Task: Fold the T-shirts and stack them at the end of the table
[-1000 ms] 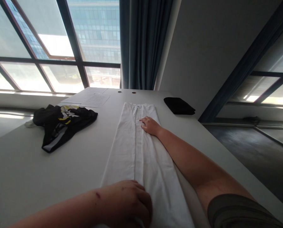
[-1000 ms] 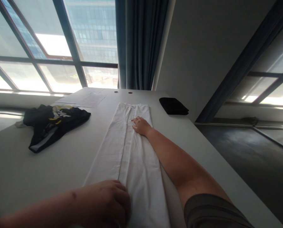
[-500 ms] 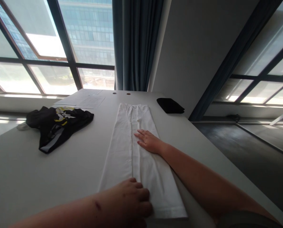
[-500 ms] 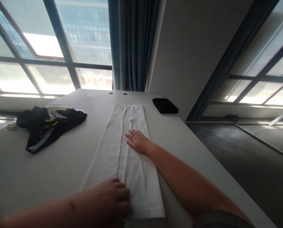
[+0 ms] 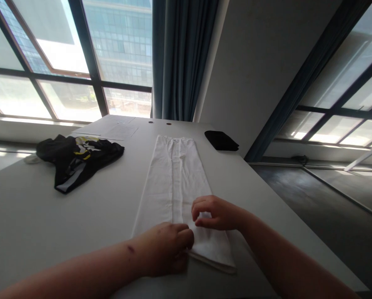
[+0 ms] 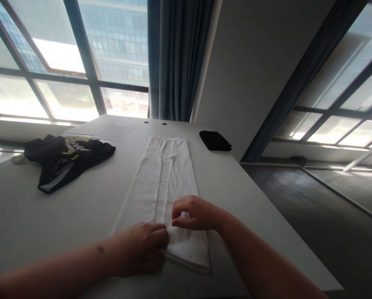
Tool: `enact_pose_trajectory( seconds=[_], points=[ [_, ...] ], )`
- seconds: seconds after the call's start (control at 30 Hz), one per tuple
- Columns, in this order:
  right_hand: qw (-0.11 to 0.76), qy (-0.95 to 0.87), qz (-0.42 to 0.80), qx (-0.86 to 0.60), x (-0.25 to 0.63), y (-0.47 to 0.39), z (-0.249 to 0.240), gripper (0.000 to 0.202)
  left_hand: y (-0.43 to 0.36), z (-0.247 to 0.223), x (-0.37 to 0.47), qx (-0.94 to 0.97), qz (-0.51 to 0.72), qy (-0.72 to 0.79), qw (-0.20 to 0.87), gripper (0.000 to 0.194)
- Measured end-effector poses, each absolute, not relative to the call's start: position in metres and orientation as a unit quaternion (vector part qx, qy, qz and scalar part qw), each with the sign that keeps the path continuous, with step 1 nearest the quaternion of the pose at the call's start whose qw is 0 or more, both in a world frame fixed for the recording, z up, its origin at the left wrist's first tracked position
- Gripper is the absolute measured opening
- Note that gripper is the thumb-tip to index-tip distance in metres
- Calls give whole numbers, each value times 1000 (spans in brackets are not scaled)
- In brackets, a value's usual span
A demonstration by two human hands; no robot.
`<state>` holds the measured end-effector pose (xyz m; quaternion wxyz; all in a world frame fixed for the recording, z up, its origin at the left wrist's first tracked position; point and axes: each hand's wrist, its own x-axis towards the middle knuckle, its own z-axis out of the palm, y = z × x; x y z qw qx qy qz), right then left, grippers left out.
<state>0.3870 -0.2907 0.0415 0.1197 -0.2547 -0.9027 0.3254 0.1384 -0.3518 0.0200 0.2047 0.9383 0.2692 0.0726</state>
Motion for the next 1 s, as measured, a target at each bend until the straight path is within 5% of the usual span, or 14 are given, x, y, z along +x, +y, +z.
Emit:
enact_pose_trajectory(
  seconds=[0.13,0.27,0.6,0.7,0.9,1.0],
  points=[
    [13,-882,408,-238,392,-299,55,44,-339,24,133,868,159,317,348,21],
    [-46,-856,431,-281,402,-299,58,88,-329,25,130,819,193,363,400,18],
    [-57,-858,378,-344,411,-312,76,114,-304,18,123,810,158,485,289,8],
    [-25,-857,330,-396,405,-305,64,104,-300,15,122,801,148,498,298,17],
    [37,-887,317,-334,398,-294,58,50,-302,21,119,832,96,452,307,33],
    [63,-882,323,-338,397,-294,60,35,-310,35,118,855,57,431,283,57]
  ],
)
